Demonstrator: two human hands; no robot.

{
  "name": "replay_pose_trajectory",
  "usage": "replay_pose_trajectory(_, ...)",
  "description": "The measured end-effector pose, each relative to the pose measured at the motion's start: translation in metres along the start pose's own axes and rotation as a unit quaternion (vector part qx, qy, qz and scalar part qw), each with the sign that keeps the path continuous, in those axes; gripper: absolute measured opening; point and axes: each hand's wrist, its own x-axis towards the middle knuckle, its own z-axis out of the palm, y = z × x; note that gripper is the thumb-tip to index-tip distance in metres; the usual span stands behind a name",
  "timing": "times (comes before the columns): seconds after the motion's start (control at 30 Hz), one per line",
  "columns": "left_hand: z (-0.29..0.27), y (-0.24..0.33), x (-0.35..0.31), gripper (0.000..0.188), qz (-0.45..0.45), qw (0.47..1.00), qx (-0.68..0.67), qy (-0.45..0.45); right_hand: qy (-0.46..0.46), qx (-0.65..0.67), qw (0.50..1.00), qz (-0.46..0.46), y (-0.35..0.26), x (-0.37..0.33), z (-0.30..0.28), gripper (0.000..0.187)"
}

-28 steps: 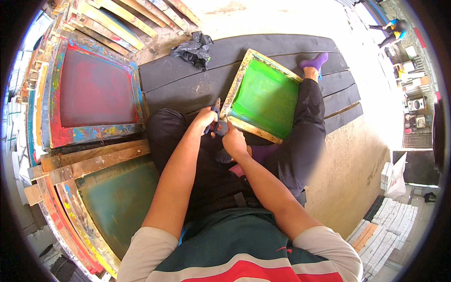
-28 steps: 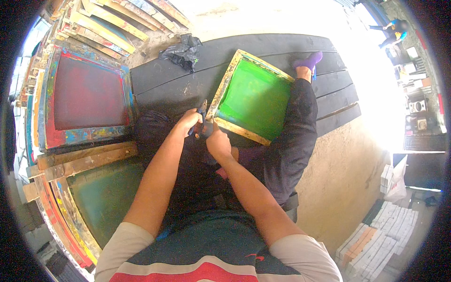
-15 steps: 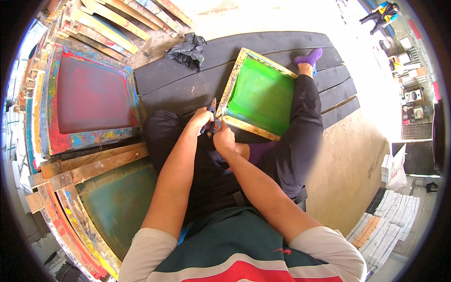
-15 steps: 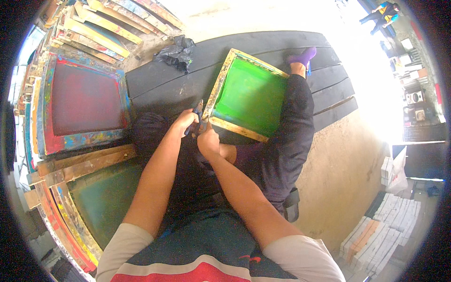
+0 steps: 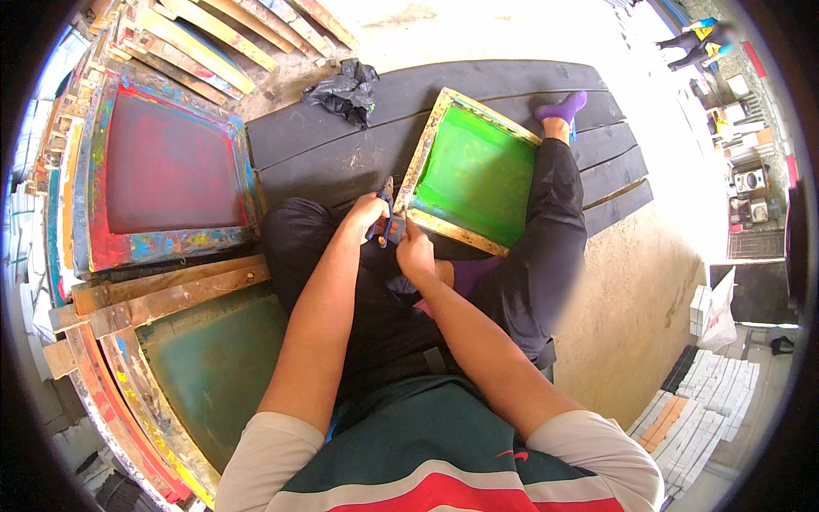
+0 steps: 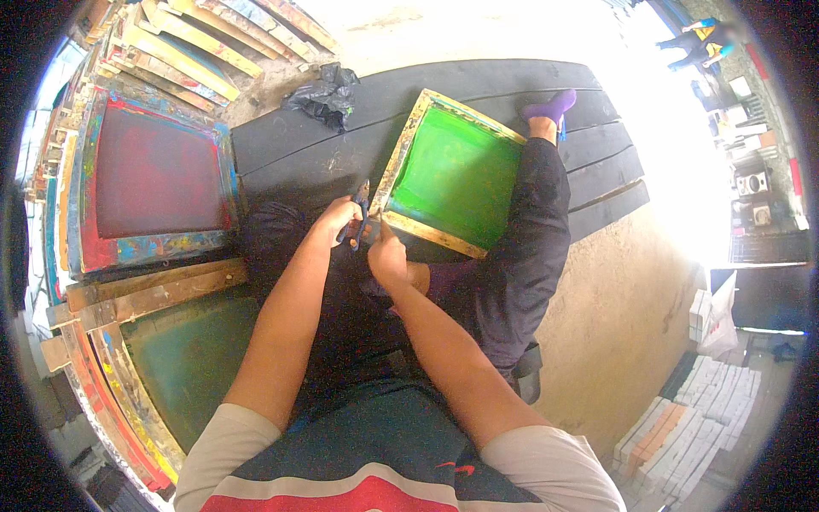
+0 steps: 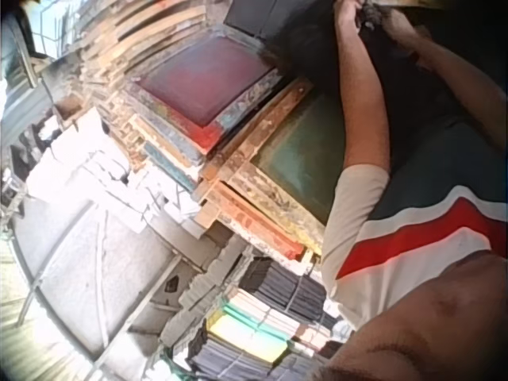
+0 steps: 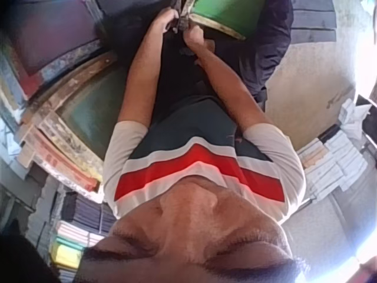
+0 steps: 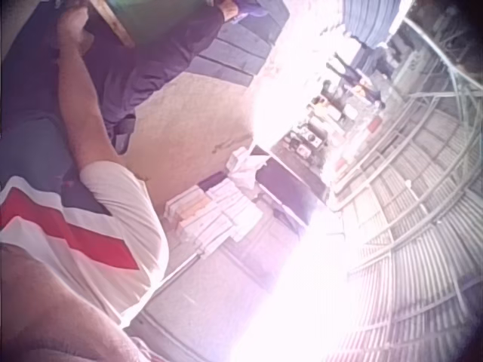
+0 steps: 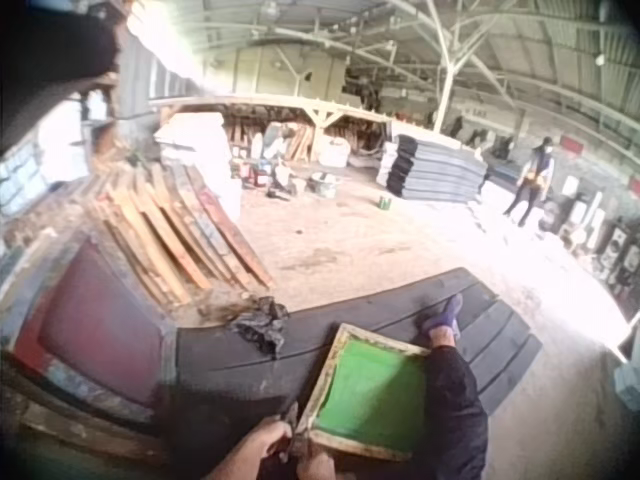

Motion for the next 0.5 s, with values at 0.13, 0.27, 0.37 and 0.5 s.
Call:
replay_pose_trajectory(0.13, -0.006, 0.004, -0.011, 0.033, -0.01, 1.0, 0.001, 0.005, -0.038, -0.046, 0.998, 0.038, -0.03, -0.01, -0.012, 0.05)
replay_pose_trajectory(0.27, -0.009, -0.005, -0.001, 0.032, -0.003, 1.0, -0.03, -0.001, -0.07, 0.19, 0.974, 0.101, 0.007, 0.001, -0.004, 0.046)
replay_pose_trajectory(0.37, -0.014, -0.005, 0.002, 0.029, -0.012, 1.0, -0.018, -0.001, -0.127, 0.349, 0.899, 0.231, -0.009, -0.004, -0.02, 0.045)
replay_pose_trajectory(0.5, -0.008, -0.002, -0.003, 0.032, -0.006, 0.999, -0.032, -0.005, -0.142, 0.41, 0.861, 0.265, 0.002, -0.002, -0.02, 0.045)
